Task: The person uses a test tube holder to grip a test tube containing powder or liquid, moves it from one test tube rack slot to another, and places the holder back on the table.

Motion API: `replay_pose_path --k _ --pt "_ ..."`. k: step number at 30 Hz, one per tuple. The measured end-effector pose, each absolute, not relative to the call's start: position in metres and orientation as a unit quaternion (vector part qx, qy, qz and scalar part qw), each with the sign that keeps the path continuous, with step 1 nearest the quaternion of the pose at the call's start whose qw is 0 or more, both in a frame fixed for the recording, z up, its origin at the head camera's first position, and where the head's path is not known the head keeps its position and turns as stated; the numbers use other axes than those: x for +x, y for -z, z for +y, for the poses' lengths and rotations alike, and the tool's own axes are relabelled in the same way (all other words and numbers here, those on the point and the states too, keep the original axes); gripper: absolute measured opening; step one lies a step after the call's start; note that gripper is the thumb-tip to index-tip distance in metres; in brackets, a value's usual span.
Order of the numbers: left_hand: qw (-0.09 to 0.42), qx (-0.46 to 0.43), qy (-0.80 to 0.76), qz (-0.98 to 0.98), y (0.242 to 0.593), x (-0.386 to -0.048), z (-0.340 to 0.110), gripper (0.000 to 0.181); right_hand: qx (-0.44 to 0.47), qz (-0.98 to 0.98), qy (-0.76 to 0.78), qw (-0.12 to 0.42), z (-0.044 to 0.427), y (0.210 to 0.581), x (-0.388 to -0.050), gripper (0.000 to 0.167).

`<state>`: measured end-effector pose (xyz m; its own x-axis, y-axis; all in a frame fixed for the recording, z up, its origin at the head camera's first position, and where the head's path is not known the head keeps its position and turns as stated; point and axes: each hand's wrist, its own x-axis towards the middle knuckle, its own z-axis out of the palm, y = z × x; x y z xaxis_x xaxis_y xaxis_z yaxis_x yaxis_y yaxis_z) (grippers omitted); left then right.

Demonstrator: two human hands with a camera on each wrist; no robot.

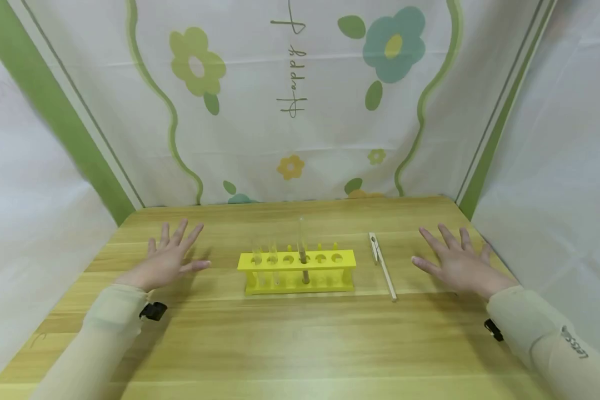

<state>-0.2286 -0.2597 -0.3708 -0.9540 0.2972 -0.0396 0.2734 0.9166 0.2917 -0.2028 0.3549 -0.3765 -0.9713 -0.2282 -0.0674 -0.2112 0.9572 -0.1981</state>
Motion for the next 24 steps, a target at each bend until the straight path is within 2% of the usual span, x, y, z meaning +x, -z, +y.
replay_pose_path --k 13,20,24 --pt "0.104 0.195 -0.346 0.912 0.372 -0.232 -0.252 0.082 -0.138 0.981 0.131 0.040 0.341 0.373 -0.202 0.078" --pt "0.115 0.203 -0.389 0.891 0.370 -0.230 -0.231 0.076 -0.166 0.978 0.122 -0.010 0.328 0.371 -0.206 0.072" --pt "0.122 0.209 -0.437 0.866 0.379 -0.232 -0.221 0.072 -0.167 0.976 0.133 -0.036 0.320 0.369 -0.208 0.061"
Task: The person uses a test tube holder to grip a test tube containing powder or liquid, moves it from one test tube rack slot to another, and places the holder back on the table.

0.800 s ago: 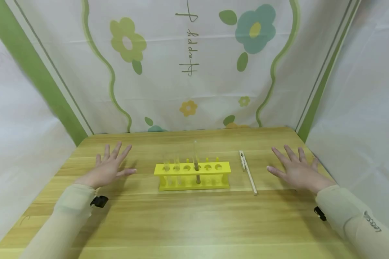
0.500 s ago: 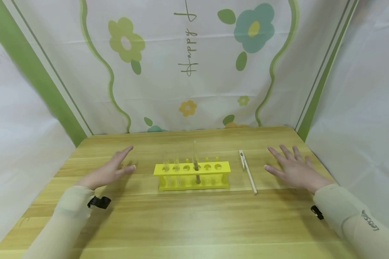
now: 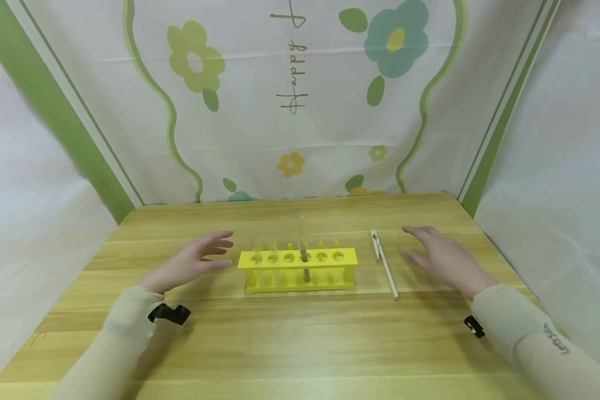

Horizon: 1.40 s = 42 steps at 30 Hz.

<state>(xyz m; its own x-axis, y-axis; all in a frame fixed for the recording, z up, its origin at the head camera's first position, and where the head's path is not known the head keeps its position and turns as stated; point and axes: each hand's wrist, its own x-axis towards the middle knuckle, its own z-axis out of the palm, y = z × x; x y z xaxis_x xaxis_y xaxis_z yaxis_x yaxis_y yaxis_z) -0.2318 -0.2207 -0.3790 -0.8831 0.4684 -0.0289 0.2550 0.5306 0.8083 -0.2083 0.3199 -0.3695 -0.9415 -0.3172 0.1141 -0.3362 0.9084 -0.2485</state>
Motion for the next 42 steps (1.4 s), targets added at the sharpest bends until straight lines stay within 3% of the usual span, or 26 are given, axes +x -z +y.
replay_pose_path --k 8,21,32,42 --pt "0.162 0.177 -0.562 0.791 0.402 -0.229 -0.196 0.066 0.140 -0.975 -0.169 0.025 0.305 0.371 -0.214 0.039" --pt "0.184 0.162 -0.594 0.766 0.418 -0.220 -0.175 0.052 0.143 -0.974 -0.176 0.002 0.287 0.379 -0.220 0.031" --pt "0.155 0.167 -0.560 0.797 0.419 -0.220 -0.168 0.036 0.124 -0.982 -0.145 -0.009 0.274 0.384 -0.231 0.034" --pt "0.144 0.178 -0.544 0.807 0.421 -0.220 -0.166 0.031 0.085 -0.987 -0.126 -0.057 0.262 0.382 -0.240 0.059"
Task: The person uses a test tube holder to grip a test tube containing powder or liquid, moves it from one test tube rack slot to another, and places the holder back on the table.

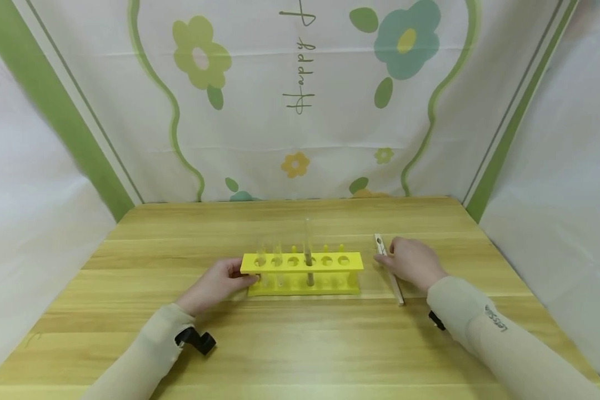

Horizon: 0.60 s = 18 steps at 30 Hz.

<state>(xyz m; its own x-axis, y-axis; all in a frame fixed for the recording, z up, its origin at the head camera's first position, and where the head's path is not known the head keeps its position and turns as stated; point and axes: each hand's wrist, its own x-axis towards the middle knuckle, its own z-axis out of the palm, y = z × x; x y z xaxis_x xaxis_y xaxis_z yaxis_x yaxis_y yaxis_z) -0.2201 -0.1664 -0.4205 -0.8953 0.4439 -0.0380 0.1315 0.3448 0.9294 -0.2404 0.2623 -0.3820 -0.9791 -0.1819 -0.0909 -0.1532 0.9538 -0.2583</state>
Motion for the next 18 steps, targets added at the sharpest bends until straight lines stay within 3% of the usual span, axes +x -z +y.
replay_pose_path --k 7,18 --pt "0.149 0.182 -0.541 0.807 0.420 -0.219 -0.167 0.031 -0.067 0.988 0.112 0.077 0.260 0.383 -0.245 0.046" --pt "0.147 0.184 -0.534 0.812 0.420 -0.219 -0.167 0.030 -0.055 0.989 0.103 0.087 0.256 0.391 -0.249 0.042"
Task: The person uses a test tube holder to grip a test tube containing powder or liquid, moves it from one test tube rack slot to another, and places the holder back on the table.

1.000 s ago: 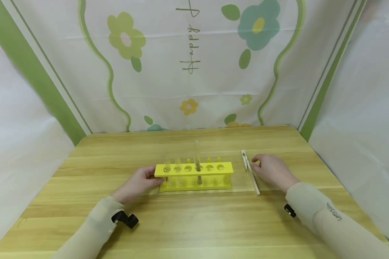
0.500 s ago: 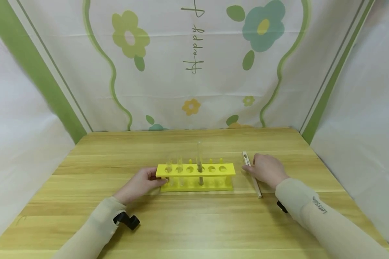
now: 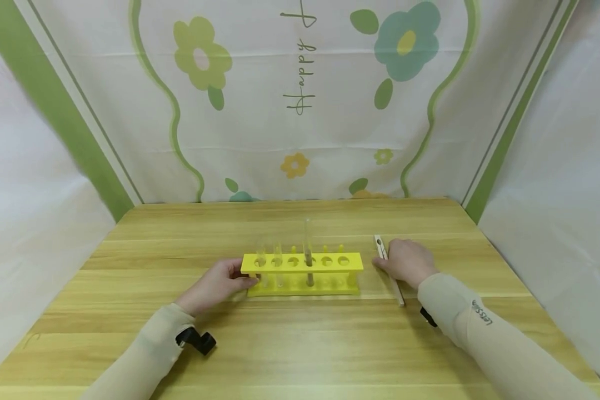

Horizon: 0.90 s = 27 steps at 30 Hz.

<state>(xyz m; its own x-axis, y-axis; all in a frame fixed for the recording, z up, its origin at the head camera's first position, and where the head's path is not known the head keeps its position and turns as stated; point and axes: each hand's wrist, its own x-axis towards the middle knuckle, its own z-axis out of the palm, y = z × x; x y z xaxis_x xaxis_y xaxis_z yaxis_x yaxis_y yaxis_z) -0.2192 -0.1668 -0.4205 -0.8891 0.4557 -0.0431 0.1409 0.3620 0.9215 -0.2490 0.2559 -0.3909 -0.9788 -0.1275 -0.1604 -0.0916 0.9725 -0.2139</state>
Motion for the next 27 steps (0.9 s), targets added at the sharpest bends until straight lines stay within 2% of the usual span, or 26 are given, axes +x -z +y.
replay_pose_path --k 14,27 --pt "0.149 0.188 -0.537 0.809 0.421 -0.220 -0.167 0.029 -0.056 0.989 0.111 0.079 0.262 0.389 -0.243 0.033" --pt "0.152 0.190 -0.530 0.812 0.421 -0.220 -0.168 0.028 -0.100 0.984 0.139 0.048 0.277 0.344 -0.243 0.032"
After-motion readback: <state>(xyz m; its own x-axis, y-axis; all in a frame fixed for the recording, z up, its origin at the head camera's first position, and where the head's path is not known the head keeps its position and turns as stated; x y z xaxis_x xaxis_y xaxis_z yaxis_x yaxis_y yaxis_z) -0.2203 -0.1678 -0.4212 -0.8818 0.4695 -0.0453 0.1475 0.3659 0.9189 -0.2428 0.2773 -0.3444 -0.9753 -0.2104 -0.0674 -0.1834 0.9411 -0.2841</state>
